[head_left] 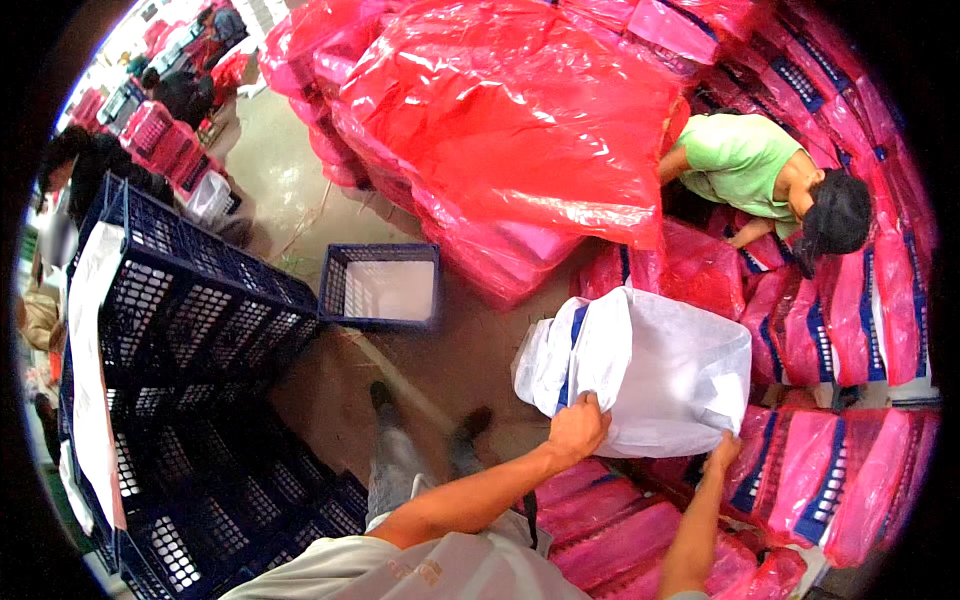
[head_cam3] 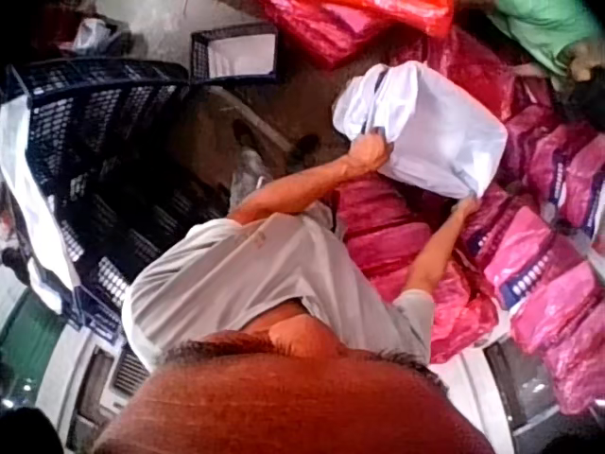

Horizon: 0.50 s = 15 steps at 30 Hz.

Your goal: The person repeatedly picks up white plastic bags and lines blue plastic crates with them. The person then places the lined crates into a stack of pink-wrapped bundles. The task is performed continuously in a warehouse environment.

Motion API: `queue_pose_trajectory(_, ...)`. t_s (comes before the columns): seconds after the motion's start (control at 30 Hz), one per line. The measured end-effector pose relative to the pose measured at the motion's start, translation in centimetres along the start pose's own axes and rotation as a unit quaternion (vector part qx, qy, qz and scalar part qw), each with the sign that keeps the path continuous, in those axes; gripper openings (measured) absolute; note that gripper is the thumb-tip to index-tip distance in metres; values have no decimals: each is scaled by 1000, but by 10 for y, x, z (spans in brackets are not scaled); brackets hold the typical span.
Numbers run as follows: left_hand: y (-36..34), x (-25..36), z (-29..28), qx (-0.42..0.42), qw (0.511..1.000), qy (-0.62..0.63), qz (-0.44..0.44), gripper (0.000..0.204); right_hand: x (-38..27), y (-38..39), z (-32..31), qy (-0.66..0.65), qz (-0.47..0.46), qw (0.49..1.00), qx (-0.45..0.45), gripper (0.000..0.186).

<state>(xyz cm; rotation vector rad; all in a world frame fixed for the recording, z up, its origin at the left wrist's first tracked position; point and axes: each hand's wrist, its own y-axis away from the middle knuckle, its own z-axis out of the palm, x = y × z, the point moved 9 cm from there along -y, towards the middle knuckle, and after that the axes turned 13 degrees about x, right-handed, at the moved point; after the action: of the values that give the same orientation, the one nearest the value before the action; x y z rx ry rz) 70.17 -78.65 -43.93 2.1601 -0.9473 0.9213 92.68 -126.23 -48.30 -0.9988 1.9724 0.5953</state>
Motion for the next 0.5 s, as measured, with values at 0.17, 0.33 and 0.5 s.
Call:
queue_pose_trajectory(0.17, -22, -4, 0, -6, 1000, -12, 19, 42, 15, 11, 6, 12, 12, 999, 30, 58)
queue_pose_trajectory(0.33, -17, -1, 2, -8, 1000, -5, 21, 48, 19, -20, 14, 21, 30, 999, -31, 51)
queue_pose_trajectory(0.5, -2, -29, -25, -120, 992, 35, 2, 71, -7, 77, 86, 96, -221, 969, 50, 41)
